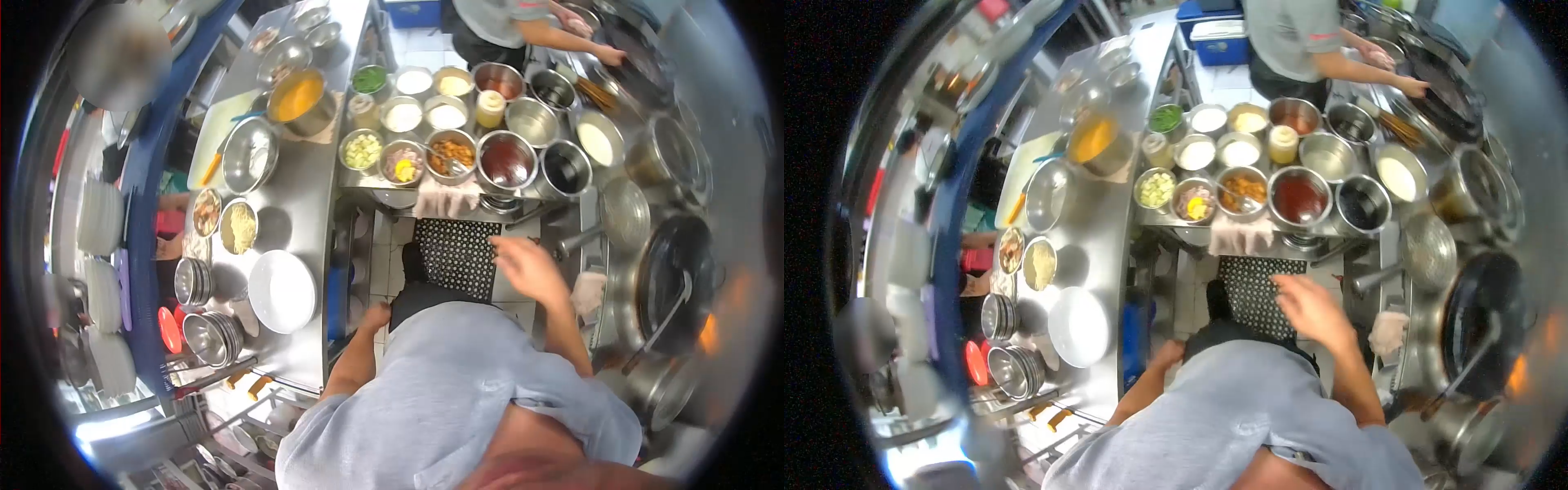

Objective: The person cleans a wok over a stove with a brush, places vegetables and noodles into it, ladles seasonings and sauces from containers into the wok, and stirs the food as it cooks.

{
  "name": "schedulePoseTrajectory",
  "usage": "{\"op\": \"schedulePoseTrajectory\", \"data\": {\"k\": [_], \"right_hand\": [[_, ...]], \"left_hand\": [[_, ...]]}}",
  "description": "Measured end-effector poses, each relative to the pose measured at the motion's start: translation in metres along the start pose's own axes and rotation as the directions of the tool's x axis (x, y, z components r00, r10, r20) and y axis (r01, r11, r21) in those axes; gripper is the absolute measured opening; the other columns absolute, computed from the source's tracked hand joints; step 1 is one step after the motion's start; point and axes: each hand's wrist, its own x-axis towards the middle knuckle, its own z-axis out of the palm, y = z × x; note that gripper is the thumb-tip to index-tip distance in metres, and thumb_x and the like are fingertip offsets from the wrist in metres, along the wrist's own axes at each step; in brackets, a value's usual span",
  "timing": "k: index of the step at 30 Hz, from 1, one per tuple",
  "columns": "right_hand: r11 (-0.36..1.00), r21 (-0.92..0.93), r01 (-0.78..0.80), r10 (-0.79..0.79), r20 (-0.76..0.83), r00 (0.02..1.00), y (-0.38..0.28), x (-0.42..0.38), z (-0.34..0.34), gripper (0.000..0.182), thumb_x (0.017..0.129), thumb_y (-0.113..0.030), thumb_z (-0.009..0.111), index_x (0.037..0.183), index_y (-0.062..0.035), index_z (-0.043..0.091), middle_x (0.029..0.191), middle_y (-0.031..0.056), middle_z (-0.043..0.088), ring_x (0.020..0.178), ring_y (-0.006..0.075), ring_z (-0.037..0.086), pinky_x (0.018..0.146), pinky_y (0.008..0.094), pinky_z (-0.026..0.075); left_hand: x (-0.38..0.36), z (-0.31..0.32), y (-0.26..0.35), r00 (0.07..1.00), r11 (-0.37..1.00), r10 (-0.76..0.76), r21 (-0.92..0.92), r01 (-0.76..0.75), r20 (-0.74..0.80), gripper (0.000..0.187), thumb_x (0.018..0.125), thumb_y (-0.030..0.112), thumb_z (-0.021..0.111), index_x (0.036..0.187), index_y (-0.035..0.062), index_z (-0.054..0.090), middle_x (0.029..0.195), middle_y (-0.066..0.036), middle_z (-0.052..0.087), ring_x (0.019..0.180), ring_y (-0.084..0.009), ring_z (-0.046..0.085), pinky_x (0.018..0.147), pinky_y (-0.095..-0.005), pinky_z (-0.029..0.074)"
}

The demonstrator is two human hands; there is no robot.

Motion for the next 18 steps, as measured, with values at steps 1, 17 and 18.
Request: {"op": "schedulePoseTrajectory", "data": {"k": [1,17,18], "right_hand": [[0.999,0.01,0.032,-0.033,0.14,0.99,-0.008,0.022,0.024,0.034,0.086,-0.014,0.062,0.119,-0.0066,0.058,0.099,0.0145,0.063,0.091,0.0297,0.063,0.08,0.0377,0.05],[0.837,-0.53,0.136,0.131,0.436,0.89,0.001,0.331,0.13,0.02,0.077,-0.009,0.058,0.092,-0.0051,0.071,0.089,0.0233,0.066,0.084,0.0396,0.064,0.077,0.0459,0.051],[0.803,-0.568,0.179,0.152,0.486,0.86,0.017,0.336,0.147,0.019,0.077,-0.011,0.058,0.09,-0.0059,0.071,0.09,0.0229,0.066,0.085,0.0392,0.064,0.077,0.0461,0.051]], "left_hand": [[0.013,-0.004,0.003,0.972,0.991,0.135,0.04,-0.129,-0.192,0.039,0.088,0.034,0.05,0.105,0.0007,0.062,0.1,-0.021,0.066,0.091,-0.0375,0.065,0.082,-0.045,0.05],[-0.044,-0.21,0.114,0.855,0.737,0.212,-0.497,-0.458,-0.474,0.033,0.093,0.028,0.055,0.115,0.0031,0.057,0.106,-0.013,0.065,0.099,-0.0231,0.062,0.085,-0.0334,0.047],[-0.049,-0.209,0.111,0.88,0.71,0.142,-0.573,-0.409,-0.452,0.033,0.094,0.029,0.055,0.115,0.0036,0.057,0.104,-0.011,0.065,0.097,-0.0207,0.061,0.084,-0.0325,0.047]]}}
